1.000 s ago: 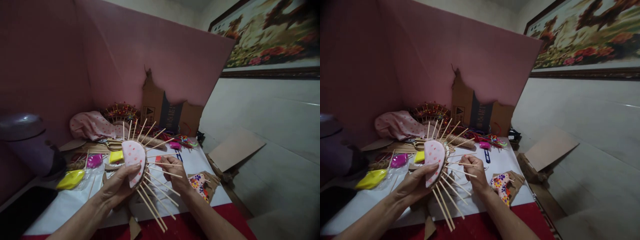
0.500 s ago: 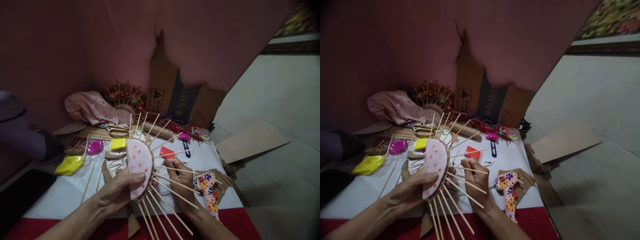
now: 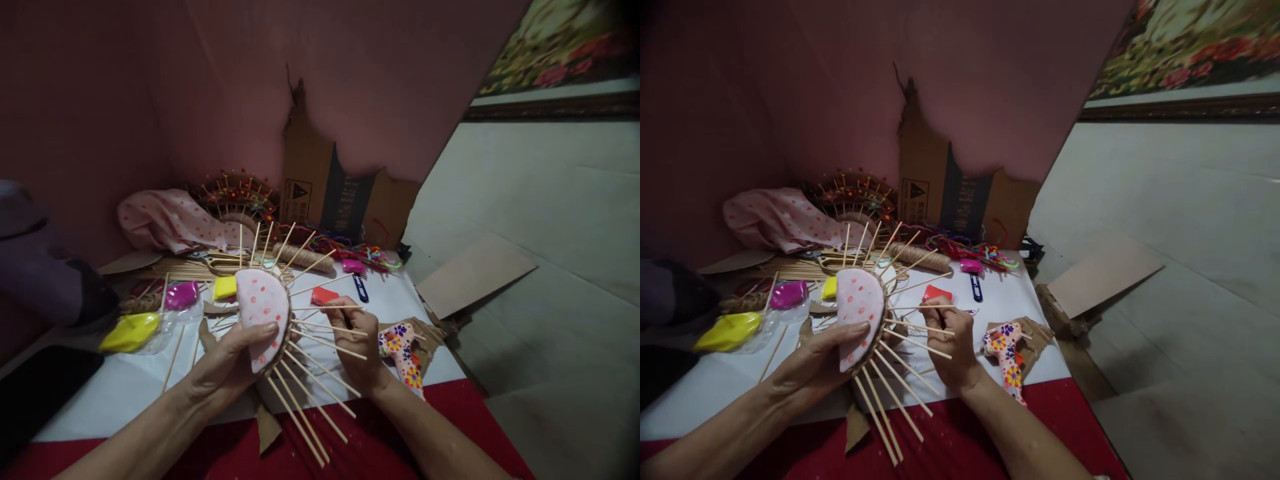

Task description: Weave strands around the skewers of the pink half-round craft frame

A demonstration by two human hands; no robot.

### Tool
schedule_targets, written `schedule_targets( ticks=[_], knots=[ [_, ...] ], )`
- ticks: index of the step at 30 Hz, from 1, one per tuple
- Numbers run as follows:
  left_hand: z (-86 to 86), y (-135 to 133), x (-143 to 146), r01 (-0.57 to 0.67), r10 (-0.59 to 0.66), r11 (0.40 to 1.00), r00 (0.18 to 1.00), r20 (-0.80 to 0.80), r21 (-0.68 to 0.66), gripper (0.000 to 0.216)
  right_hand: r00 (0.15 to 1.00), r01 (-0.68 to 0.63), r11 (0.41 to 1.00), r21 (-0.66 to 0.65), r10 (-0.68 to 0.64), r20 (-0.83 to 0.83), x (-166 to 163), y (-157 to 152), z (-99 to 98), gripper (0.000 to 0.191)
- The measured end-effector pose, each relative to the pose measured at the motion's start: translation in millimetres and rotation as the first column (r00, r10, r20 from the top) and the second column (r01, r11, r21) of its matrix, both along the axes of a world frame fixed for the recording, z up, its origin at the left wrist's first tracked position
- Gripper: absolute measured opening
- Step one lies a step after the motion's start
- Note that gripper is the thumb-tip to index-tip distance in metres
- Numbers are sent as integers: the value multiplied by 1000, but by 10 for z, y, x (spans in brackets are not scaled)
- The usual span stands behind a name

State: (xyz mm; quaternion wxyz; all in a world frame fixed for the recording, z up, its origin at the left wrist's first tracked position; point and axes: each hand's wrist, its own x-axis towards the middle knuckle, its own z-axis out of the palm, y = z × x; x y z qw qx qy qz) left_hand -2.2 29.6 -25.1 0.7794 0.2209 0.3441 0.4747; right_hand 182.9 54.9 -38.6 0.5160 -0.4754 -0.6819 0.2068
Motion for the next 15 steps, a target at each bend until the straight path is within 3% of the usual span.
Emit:
schedule_targets(
  ticks=[4,10,15],
  knots=[
    [-3,16,-17,-21,21,1000,1000,9,18,12,996,-42,999,34,44,-77,-7,-12,6,18],
    [41,55,-54,-206,204,979,976,72,13,15,924,-206,976,67,216,-317,-4,-28,-33,25],
    [67,94,-89,-240,240,971,968,71,4,15,888,-200,973,115,230,-398,39,-16,-28,26]
  ],
)
